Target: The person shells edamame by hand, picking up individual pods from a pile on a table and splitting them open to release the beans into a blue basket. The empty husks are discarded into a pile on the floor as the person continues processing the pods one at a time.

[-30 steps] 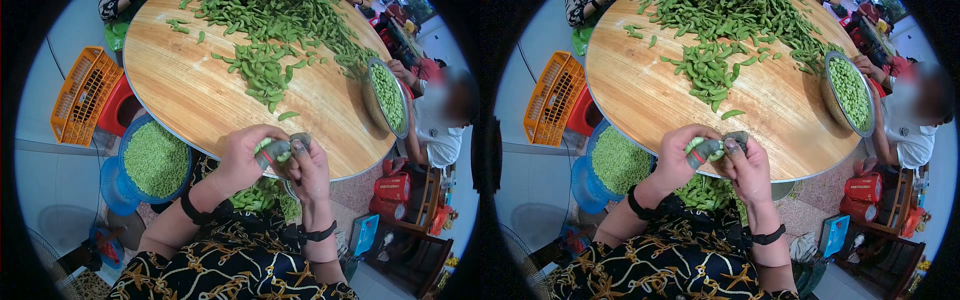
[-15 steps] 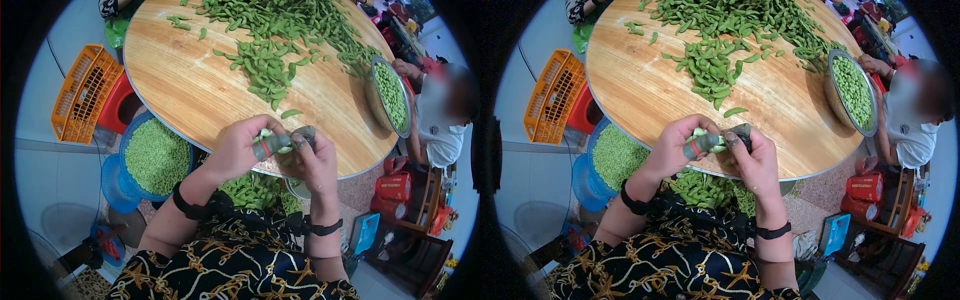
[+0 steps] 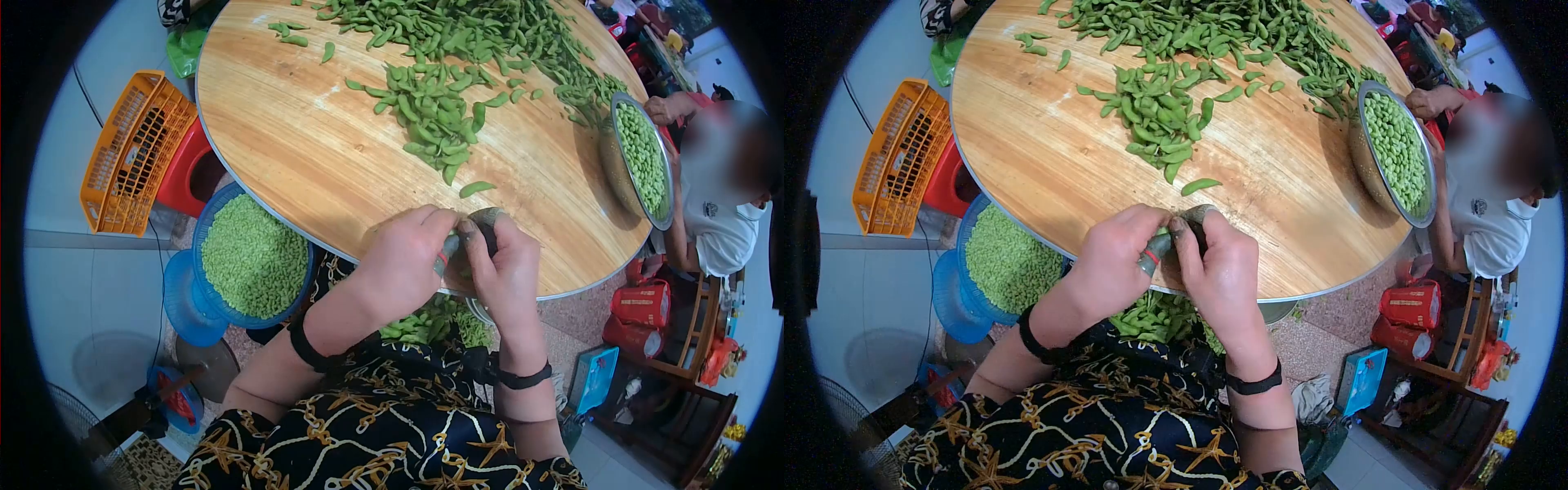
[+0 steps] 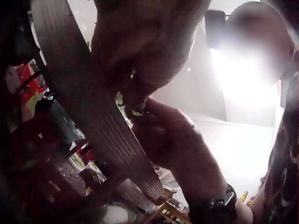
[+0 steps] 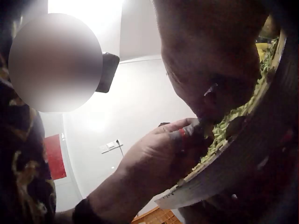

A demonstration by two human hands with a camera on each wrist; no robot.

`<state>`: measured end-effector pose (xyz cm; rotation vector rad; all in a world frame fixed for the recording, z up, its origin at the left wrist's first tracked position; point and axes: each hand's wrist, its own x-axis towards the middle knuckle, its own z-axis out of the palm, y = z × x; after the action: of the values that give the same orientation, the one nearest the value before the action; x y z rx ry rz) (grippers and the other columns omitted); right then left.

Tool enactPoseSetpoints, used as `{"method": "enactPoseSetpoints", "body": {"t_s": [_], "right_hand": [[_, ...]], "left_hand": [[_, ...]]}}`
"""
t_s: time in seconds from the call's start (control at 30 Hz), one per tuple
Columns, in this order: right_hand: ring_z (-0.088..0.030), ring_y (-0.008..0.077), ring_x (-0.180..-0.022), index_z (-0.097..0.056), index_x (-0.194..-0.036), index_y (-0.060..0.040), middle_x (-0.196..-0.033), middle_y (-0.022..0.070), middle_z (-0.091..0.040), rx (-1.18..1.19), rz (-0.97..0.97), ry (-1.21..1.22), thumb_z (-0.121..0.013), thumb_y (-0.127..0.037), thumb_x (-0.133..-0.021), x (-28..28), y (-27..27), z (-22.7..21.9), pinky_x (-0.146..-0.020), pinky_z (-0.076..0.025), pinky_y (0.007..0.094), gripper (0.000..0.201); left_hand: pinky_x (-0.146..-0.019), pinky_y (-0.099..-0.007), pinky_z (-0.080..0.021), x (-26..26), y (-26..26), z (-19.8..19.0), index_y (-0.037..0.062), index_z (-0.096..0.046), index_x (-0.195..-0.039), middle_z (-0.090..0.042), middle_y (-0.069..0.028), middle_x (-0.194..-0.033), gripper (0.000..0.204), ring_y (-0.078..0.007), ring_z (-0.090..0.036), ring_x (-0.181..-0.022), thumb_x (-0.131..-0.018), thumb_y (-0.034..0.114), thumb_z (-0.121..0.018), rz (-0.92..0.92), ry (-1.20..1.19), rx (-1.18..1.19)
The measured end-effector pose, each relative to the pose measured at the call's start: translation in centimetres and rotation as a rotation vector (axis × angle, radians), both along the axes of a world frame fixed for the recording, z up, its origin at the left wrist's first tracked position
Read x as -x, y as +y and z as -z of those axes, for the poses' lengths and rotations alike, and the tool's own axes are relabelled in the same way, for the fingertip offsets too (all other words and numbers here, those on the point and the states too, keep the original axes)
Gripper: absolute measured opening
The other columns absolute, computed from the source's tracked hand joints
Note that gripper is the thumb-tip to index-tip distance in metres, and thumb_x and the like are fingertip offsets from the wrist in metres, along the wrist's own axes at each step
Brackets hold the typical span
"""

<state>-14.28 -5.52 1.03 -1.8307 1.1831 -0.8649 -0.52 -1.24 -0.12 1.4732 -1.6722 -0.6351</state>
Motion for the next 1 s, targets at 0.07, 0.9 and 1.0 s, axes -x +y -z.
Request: {"method": "enactPoseSetpoints", "body": {"t_s": [0.07, 0.9, 1.0], "right_hand": [[-0.051, 0.0151, -0.049, -0.057, -0.076, 0.0019, -0.059, 0.0143, -0.056, 0.074, 0.011, 0.028, -0.061, -0.006, -0.081, -0.3, -0.3, 0.4, -0.049, -0.043, 0.0283, 0.01], [-0.05, 0.0122, -0.049, -0.054, -0.076, -0.0016, -0.06, 0.0018, -0.055, -0.325, -0.173, -0.262, -0.062, -0.017, -0.081, 1.2, -2.2, -1.1, -0.046, -0.039, 0.0262, 0.018], [-0.039, 0.0033, -0.053, -0.053, -0.082, -0.0039, -0.062, -0.004, -0.048, -0.69, -0.283, -0.35, -0.053, -0.018, -0.089, 2.0, -0.6, -2.8, -0.046, -0.03, 0.0189, 0.016]], "left_hand": [[-0.07, -0.0402, -0.047, 0.2, -0.1, 0.0, -0.0005, -0.055, -0.095, -0.058, -0.0194, -0.089, 0.025, -0.0373, -0.057, -0.083, -0.07, -0.005, -0.057, -0.033, -0.029, 0.01], [-0.05, -0.0128, -0.032, -0.8, -0.5, -1.1, 0.0001, -0.05, -0.116, -0.054, -0.0007, -0.084, 0.03, -0.0033, -0.046, -0.065, -0.087, 0.008, -0.051, -0.058, 1.269, -0.43], [-0.056, -0.016, -0.038, -1.0, -0.5, -0.7, 0.0021, -0.056, -0.105, -0.058, -0.0016, -0.091, 0.02, -0.0032, -0.05, -0.07, -0.085, 0.003, -0.055, 0.24, 1.453, -0.473]]}}
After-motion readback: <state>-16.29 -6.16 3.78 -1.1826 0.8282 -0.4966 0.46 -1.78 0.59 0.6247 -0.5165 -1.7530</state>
